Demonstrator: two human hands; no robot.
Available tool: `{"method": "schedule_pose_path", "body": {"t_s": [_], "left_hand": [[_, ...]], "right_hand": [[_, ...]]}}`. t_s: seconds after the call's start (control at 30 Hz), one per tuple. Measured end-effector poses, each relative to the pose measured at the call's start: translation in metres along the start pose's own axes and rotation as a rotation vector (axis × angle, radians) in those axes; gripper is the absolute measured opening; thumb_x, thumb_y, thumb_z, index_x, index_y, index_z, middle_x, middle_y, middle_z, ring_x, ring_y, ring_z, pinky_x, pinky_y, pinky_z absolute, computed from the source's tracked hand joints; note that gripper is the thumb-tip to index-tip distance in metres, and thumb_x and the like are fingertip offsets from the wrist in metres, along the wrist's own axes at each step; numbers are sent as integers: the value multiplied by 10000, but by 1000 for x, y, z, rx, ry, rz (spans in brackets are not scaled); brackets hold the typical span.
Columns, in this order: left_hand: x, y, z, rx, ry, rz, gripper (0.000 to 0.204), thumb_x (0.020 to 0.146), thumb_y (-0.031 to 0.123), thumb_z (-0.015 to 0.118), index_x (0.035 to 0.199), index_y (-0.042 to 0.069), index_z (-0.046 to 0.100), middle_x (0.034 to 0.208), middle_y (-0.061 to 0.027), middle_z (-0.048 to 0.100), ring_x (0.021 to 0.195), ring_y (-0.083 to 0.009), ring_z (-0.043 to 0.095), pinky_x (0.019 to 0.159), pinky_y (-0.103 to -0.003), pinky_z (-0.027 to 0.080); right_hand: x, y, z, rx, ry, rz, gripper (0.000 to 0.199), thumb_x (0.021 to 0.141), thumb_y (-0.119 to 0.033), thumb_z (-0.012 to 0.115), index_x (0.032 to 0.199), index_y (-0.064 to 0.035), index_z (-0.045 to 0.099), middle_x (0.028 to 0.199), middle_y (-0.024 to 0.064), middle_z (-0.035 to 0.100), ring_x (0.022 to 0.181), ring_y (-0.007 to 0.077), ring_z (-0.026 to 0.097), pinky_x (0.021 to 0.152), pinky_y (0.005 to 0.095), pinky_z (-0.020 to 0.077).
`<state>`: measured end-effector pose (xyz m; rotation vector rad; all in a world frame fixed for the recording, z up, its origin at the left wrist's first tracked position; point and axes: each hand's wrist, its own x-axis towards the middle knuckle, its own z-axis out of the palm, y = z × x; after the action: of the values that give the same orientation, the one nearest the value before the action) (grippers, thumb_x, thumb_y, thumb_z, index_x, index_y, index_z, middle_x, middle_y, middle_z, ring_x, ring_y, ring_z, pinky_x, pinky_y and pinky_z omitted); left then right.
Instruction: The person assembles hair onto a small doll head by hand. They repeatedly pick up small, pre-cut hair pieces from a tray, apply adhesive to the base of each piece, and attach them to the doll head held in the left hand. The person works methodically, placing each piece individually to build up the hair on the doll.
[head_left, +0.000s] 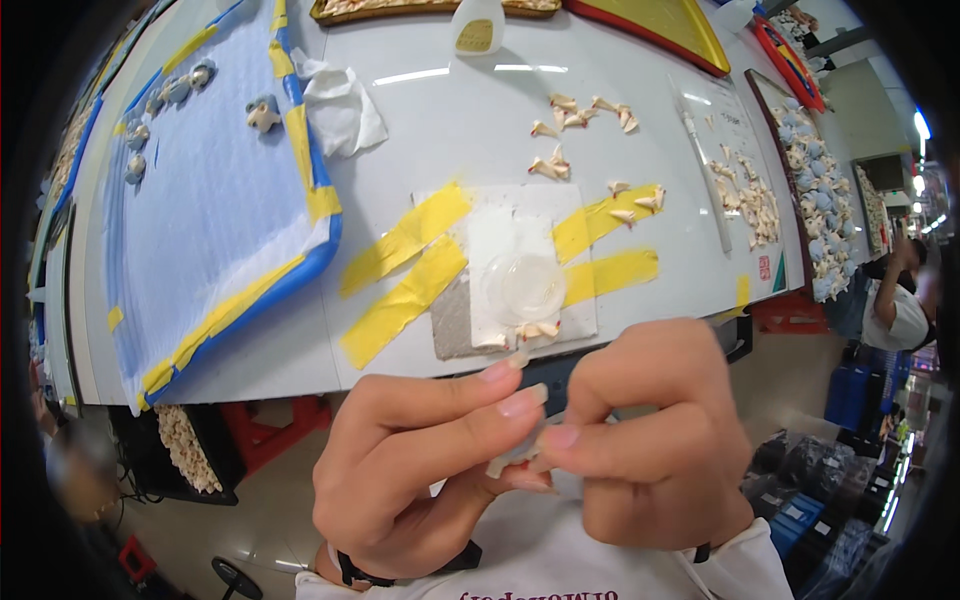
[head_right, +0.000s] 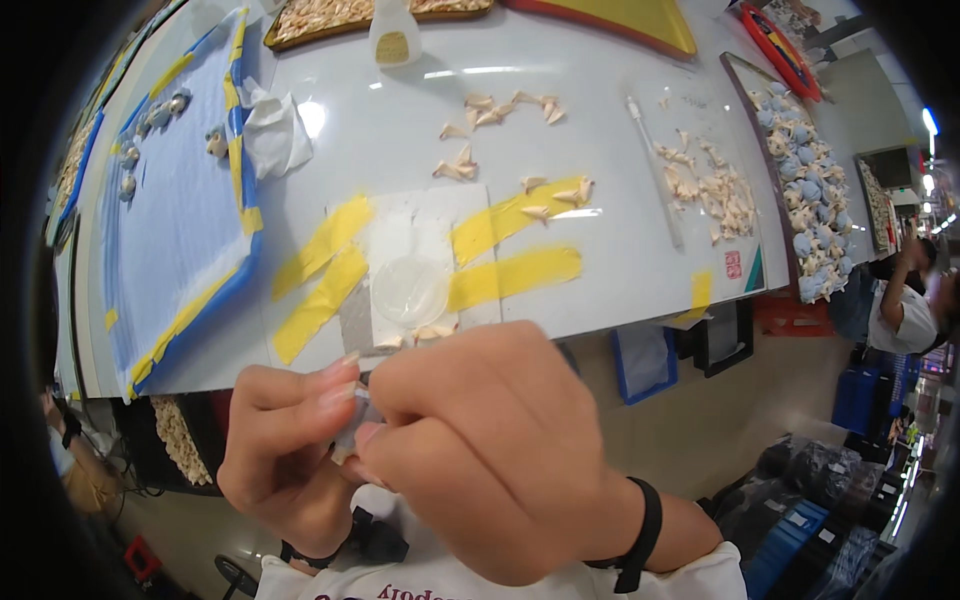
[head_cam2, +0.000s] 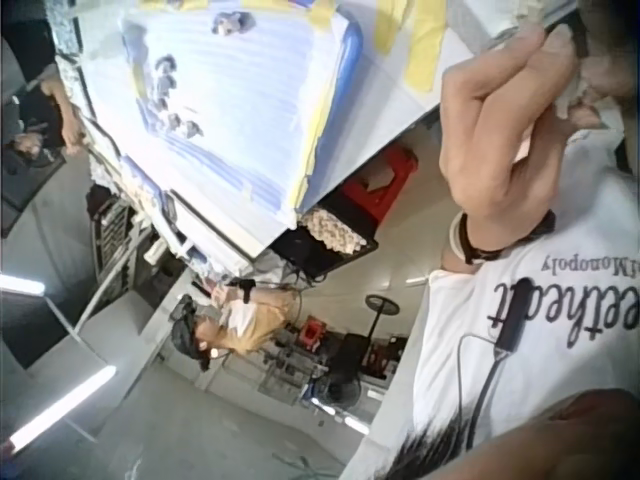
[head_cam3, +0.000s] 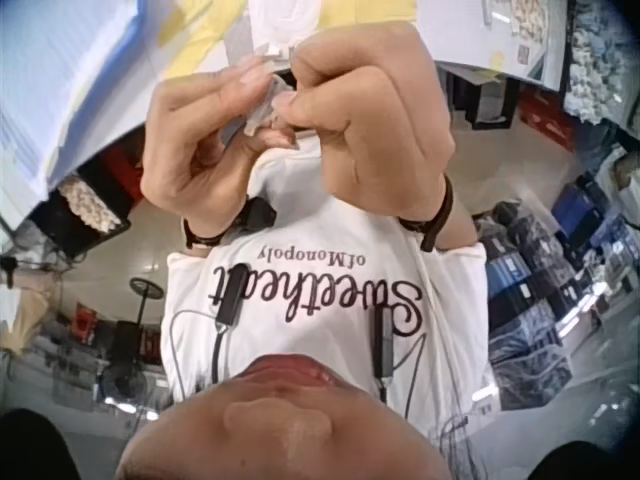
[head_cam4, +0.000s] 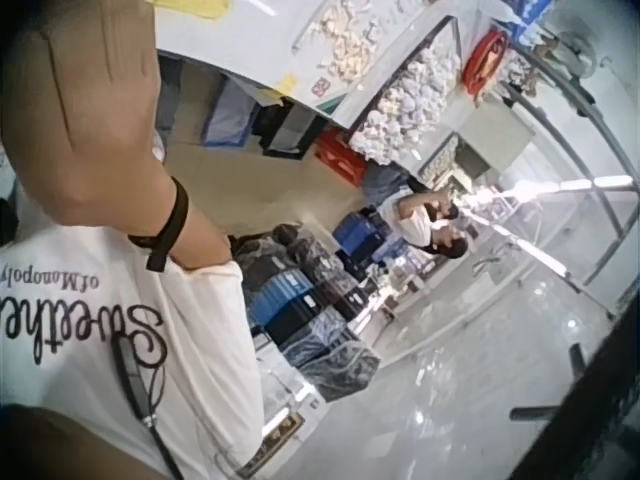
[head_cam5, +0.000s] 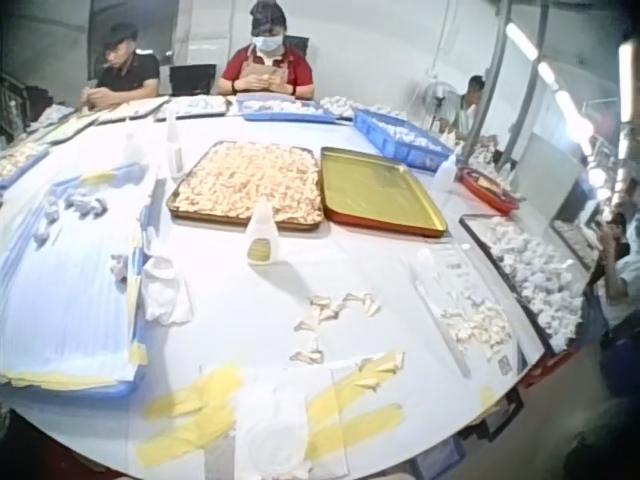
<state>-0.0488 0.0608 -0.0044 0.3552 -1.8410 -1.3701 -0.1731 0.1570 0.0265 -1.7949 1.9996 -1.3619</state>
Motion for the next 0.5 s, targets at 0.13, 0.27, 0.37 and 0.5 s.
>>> {"method": "schedule_pose_path", "body": {"t_s": [0.13, 0.27, 0.37, 0.5], "left_hand": [[1, -4, -4, -13, -24, -81, 388, 580, -44, 772, 942, -28, 634, 941, -168, 617, 795, -168, 592, 618, -205, 504], [-4, -7, -13, -216, 60, -360, 413, 611, 7, 781, 977, -29, 594, 992, -152, 569, 853, -159, 575, 678, -214, 517], [-5, -12, -13, -356, 77, -339, 443, 665, 70, 756, 1024, -36, 520, 1010, -137, 502, 853, -193, 583, 669, -246, 519], [2, -14, -12, -635, 77, -328, 422, 694, -50, 709, 1061, -52, 502, 1054, -153, 487, 961, -201, 560, 753, -277, 540]], "right_hand": [[9, 8, -4, 28, -6, 21, 319, 576, 110, 651, 818, -84, 578, 792, 47, 559, 683, 173, 502, 595, 281, 400], [35, 35, -38, -71, 150, 242, 190, 635, 63, 619, 785, -42, 568, 760, 52, 566, 709, 153, 500, 634, 263, 397], [62, 74, -53, -307, -155, 250, 113, 658, 14, 612, 750, 5, 548, 728, 28, 542, 693, 130, 490, 636, 244, 381], [68, 94, -51, -394, -364, 244, 103, 660, -1, 620, 731, 14, 548, 734, 30, 540, 683, 113, 490, 626, 234, 373]]}}
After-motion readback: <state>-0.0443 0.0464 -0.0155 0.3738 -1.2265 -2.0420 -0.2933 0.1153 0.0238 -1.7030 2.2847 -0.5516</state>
